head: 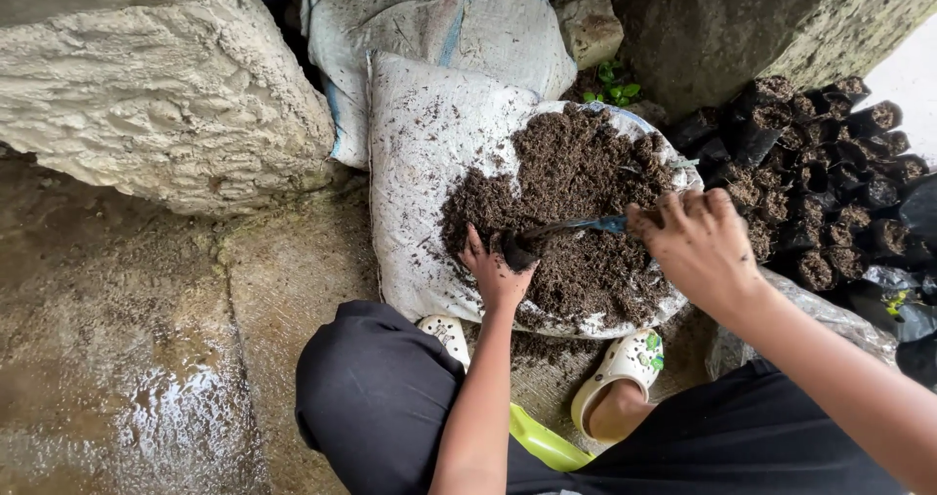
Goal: Filling small black polybags with soil using a hand trowel from a larger bag of soil.
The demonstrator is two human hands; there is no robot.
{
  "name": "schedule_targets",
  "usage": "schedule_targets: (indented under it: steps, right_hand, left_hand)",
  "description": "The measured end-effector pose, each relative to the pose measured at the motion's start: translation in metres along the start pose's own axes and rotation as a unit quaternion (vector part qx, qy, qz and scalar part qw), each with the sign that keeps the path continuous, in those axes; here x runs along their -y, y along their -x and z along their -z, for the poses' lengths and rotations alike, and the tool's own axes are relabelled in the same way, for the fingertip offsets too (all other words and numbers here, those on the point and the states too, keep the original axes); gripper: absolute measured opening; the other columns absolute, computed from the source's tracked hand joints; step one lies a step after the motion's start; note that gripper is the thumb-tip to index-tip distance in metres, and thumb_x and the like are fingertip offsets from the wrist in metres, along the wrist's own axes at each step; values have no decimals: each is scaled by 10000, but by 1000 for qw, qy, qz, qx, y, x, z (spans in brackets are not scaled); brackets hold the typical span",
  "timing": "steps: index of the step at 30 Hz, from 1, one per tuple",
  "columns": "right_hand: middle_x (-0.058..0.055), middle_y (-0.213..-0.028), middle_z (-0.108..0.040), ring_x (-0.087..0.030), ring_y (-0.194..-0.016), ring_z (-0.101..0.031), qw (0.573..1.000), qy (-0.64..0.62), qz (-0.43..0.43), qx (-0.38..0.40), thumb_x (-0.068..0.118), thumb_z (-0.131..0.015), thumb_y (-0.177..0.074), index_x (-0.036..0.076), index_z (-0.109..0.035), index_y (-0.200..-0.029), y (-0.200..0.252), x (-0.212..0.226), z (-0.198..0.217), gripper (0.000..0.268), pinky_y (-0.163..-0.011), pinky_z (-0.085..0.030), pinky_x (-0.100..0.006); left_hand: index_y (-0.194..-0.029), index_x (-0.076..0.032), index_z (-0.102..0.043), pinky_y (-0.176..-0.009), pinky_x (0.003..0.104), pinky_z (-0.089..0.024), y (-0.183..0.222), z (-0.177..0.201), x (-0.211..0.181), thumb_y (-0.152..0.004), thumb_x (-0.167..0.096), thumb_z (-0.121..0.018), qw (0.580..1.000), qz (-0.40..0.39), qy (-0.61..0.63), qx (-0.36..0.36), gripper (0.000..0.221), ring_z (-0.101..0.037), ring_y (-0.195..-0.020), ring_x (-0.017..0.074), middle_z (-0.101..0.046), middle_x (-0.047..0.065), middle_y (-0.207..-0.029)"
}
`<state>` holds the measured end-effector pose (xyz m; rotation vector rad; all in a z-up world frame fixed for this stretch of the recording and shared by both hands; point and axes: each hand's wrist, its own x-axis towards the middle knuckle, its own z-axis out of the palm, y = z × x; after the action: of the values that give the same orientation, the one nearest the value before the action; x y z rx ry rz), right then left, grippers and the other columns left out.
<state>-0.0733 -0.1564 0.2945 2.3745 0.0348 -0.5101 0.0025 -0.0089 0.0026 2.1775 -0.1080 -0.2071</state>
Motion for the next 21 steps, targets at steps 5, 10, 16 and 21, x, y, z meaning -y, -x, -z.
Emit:
schedule_targets:
  steps: [5, 10, 16, 21]
  right_hand:
    - [-119, -1225, -678, -245, -1086, -685, 998, -25, 63, 0, 44, -538, -884, 199, -647, -1287, -11, 11, -9, 445, -1007, -514, -394]
    - [-97, -1025, -728, -141, -736, -678, 990, -119, 60, 48, 84, -498, -949, 95, -690, -1246, -1, -3, 4, 354, -638, -560, -211]
    - [0, -1026, -730, -76, -776, -703, 995, -83, 20, 44, 190, -537, -976, 155, -746, -1073, 2, -26, 1, 233, -576, -536, -137]
    - [-75, -1215, -706, -157, -963, -746, 992, -83, 98, 0, 128, -504, -969, 136, -752, -1000, -6, -11, 2, 250, -597, -572, -176]
  left_hand:
    - [-1451, -89, -499, -1159, 673, -172, 1, -1, 5, -728, -510, -839, 1000, 7, 10, -3, 903, -244, -1433, 472, -163, 254, -1622]
    - [-1427, -79, -516, -1150, 677, -197, 2, -4, 7, -718, -467, -864, 1000, 1, 12, -14, 881, -266, -1416, 481, -196, 274, -1602]
    - [-1412, -88, -535, -1127, 676, -249, 0, -6, 13, -701, -478, -872, 999, -4, 23, -25, 878, -312, -1383, 486, -227, 282, -1587]
    - [-1399, -91, -541, -1125, 663, -257, 0, -7, 7, -684, -566, -862, 1000, -10, 15, -24, 917, -319, -1379, 484, -236, 276, -1584]
